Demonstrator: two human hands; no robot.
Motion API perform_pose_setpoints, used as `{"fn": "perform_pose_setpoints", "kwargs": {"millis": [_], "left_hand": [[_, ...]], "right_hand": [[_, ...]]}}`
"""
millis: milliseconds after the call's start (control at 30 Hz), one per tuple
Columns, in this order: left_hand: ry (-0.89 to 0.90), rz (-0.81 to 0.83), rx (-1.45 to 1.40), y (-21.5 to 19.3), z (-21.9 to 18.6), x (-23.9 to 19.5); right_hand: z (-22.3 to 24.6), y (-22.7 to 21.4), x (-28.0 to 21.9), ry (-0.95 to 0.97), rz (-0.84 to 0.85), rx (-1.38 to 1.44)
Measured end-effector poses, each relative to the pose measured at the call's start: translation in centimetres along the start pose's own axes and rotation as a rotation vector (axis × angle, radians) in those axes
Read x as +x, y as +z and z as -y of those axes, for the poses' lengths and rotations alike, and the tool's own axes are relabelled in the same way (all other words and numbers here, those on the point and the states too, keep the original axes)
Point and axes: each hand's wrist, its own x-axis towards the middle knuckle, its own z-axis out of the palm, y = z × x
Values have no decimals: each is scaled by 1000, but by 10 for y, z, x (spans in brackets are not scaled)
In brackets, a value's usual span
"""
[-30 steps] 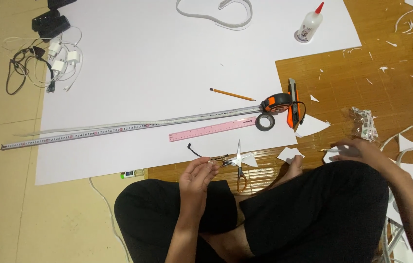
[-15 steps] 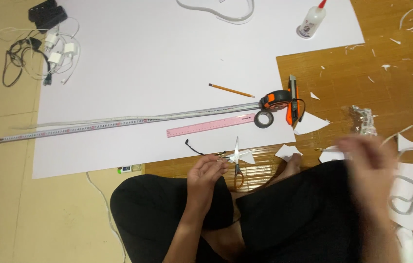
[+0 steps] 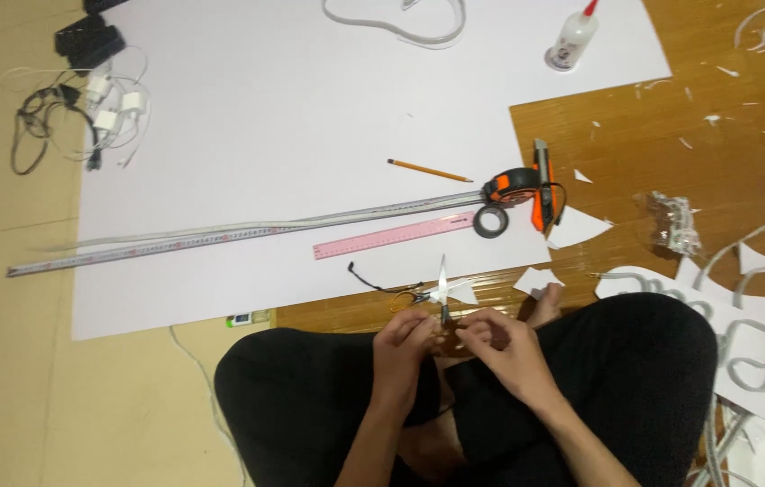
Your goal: The person connects wires to LED strips and attaches them to a foam backing to assemble a custom LED neon sign.
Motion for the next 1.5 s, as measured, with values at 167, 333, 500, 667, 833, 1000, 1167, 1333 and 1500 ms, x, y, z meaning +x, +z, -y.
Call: {"fn": "perform_pose_setpoints", "kwargs": {"millis": [167, 333, 500, 667, 833, 1000, 1167, 1333, 1500], "left_hand": [[88, -44, 107, -5, 12, 16], [90, -33, -24, 0, 4, 16], [73, 28, -18, 5, 1, 10], [-5, 32, 41, 10, -4, 6], [-27, 32, 38, 14, -5, 4], [-35, 58, 42, 12, 3, 9], [-64, 75, 61, 11, 7, 12], [-87, 91, 40, 9, 11, 16], [-160, 83, -32, 7, 14, 20]], "right_hand": [[5, 5, -2, 16, 37, -101], [7, 8, -2, 50, 30, -323], [15, 7, -6, 38, 0, -255], [12, 6, -4, 29, -71, -190], [16, 5, -3, 26, -84, -164], [12, 4, -2, 40, -89, -148], [1, 4, 2, 32, -121, -186], [9, 5, 0, 11, -111, -146], [-2, 5, 4, 15, -146, -271]]}}
